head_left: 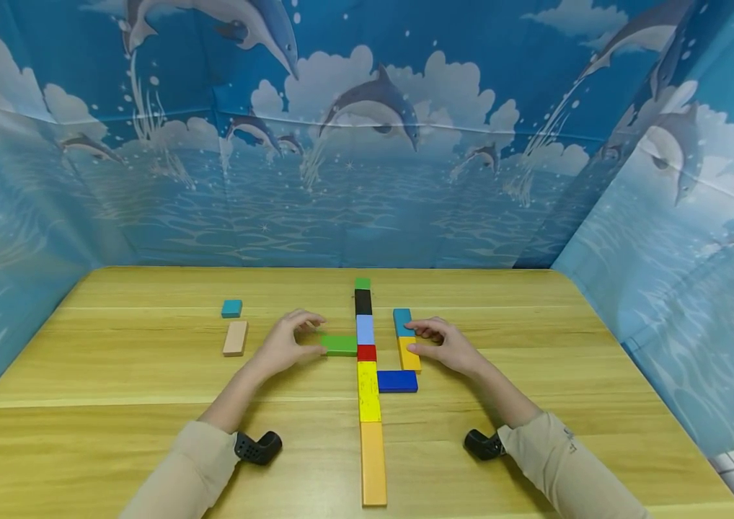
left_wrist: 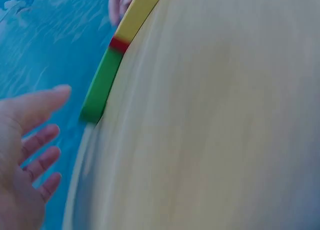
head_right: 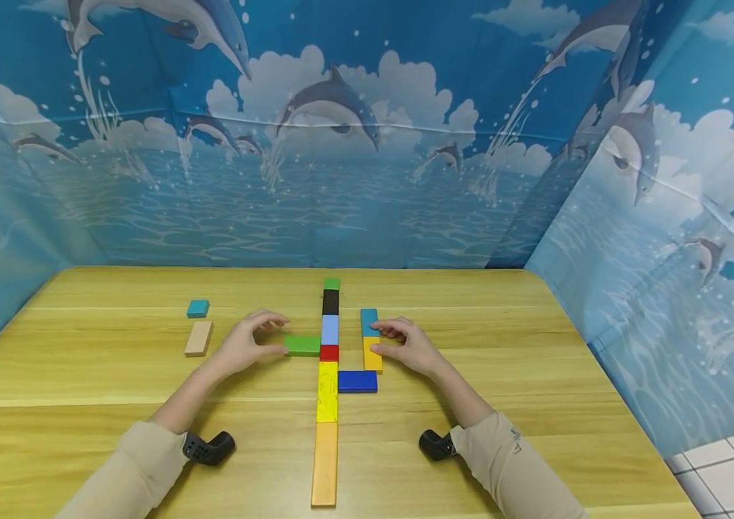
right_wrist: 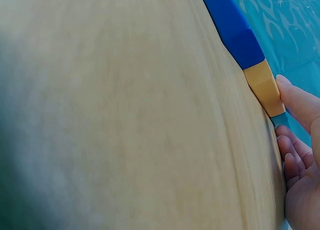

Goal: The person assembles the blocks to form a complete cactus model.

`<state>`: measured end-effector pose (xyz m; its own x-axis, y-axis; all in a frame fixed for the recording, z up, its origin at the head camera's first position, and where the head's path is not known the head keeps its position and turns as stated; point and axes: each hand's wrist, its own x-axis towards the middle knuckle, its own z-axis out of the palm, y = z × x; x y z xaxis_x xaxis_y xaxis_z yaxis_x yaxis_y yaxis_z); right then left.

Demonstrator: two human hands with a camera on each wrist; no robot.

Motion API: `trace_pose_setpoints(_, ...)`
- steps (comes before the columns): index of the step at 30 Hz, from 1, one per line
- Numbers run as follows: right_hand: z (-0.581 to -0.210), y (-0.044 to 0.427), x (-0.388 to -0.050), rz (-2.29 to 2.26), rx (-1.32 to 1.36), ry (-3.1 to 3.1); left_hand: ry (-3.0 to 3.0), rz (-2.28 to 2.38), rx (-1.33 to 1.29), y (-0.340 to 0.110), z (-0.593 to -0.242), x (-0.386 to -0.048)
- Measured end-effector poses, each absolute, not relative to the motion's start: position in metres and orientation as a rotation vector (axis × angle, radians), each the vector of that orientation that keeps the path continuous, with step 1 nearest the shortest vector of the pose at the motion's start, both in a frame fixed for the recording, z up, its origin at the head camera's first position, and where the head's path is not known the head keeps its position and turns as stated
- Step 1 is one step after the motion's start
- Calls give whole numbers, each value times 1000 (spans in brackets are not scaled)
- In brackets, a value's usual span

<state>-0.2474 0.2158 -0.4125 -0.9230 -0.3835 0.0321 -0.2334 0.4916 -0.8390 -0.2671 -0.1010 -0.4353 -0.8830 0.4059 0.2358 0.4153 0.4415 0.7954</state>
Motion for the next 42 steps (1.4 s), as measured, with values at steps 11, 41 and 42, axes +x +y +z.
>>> trace_pose_setpoints(11,-414,217,-248,-1428,-537,2551,-2721,-1392,-578,-184,-425,-263)
trace_pose_setpoints(41,-413,217,-248,-1418,-543,2565,-2992,-1230,-497,-248,-439,-261)
trace_pose_setpoints(42,-413,217,-248,-1417,-543,2566,-2991,-1231,-495,-248,-439,-261)
